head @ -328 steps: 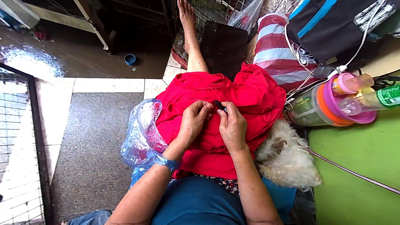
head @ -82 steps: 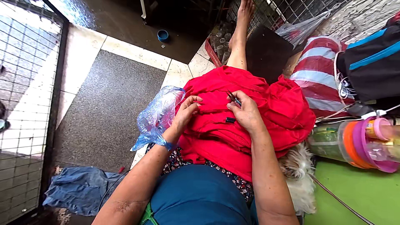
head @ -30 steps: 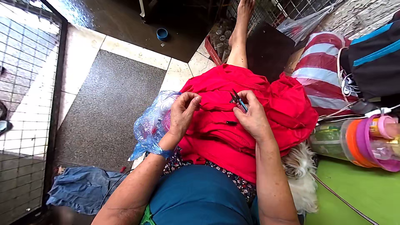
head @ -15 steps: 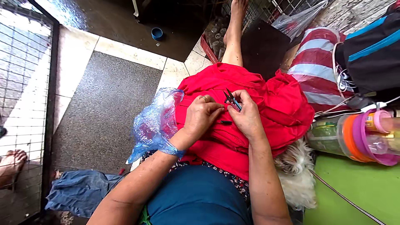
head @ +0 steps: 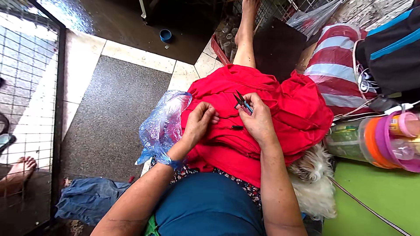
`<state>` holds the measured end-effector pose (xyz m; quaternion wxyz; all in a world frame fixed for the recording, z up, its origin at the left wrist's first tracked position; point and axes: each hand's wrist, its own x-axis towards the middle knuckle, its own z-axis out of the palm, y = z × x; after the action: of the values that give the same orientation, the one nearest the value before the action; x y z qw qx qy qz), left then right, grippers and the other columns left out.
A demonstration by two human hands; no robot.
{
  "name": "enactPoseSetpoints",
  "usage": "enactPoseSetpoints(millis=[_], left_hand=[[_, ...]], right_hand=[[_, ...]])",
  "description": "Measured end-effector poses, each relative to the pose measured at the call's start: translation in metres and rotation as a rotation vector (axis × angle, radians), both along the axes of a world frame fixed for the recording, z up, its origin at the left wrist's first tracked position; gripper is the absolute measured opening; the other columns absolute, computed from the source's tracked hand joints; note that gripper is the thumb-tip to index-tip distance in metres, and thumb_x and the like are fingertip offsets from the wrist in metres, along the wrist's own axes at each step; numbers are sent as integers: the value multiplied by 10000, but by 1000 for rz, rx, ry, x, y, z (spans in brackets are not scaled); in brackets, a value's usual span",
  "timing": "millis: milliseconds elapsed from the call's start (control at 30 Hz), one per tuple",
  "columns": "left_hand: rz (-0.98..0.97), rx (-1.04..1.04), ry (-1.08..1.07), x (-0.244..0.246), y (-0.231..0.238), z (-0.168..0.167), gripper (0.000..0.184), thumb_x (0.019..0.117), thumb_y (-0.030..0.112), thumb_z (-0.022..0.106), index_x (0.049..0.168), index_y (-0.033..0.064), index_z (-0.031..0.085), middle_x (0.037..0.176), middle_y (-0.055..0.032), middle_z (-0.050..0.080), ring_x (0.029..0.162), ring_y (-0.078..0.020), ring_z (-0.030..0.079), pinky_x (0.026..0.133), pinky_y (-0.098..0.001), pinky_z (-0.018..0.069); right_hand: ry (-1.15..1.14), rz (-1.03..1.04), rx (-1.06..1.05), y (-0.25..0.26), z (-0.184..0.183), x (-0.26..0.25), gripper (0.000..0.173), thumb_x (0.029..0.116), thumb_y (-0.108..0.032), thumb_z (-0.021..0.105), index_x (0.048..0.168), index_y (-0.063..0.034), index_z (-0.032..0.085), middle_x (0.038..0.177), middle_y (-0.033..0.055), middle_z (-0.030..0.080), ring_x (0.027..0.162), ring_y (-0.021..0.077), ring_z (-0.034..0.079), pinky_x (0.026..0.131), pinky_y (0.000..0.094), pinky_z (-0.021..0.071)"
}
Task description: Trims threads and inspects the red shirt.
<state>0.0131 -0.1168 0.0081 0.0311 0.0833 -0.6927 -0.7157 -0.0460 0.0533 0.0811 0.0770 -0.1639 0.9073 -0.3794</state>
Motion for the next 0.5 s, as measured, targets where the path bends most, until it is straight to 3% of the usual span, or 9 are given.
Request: enactPoseSetpoints(millis=[100, 167, 300, 400, 500], left_hand=[[46, 213, 17, 3, -4, -1, 177, 1072, 100, 340, 1042, 55, 508, 911, 16, 674, 810, -58, 685, 785, -252, 593], [62, 237, 34, 9, -8, 4, 187, 1068, 107, 326, 1034, 92, 509, 920, 40, 669, 814, -55, 676, 780, -248, 585], [-35, 17, 146, 37, -21, 14, 226, 1068, 165, 338, 1029, 70, 540, 907, 30, 632, 787, -45, 636, 755, -259, 566], [-224, -83, 170, 65, -15, 21, 295, 1078, 236, 406, 1012, 22, 597, 857, 10, 647, 785, -38, 632, 756, -263, 559], [-498, -229, 252, 87, -4, 32, 391, 1099, 244, 383, 999, -36, 637, 874, -103, 655, 824, -126, 645, 786, -293, 546]], right_hand=[[6, -4, -3, 0, -1, -1, 240, 914, 69, 634, 1148, 31, 593, 987, 168, 660, 794, 207, 628, 691, 353, 514], [7, -1, -4, 1, -1, 0, 243, 906, 78, 629, 1141, 31, 592, 982, 168, 658, 787, 206, 623, 681, 353, 507], [18, 13, -4, 1, -2, -1, 220, 917, 66, 623, 1135, 42, 603, 978, 180, 661, 794, 216, 631, 694, 360, 514], [51, 25, 18, 2, -3, -2, 192, 939, 32, 631, 1131, 39, 611, 963, 178, 654, 780, 225, 622, 687, 368, 510], [197, 34, 34, -4, -3, 5, 213, 927, 39, 629, 1139, 47, 613, 1026, 213, 660, 863, 296, 664, 730, 434, 553]])
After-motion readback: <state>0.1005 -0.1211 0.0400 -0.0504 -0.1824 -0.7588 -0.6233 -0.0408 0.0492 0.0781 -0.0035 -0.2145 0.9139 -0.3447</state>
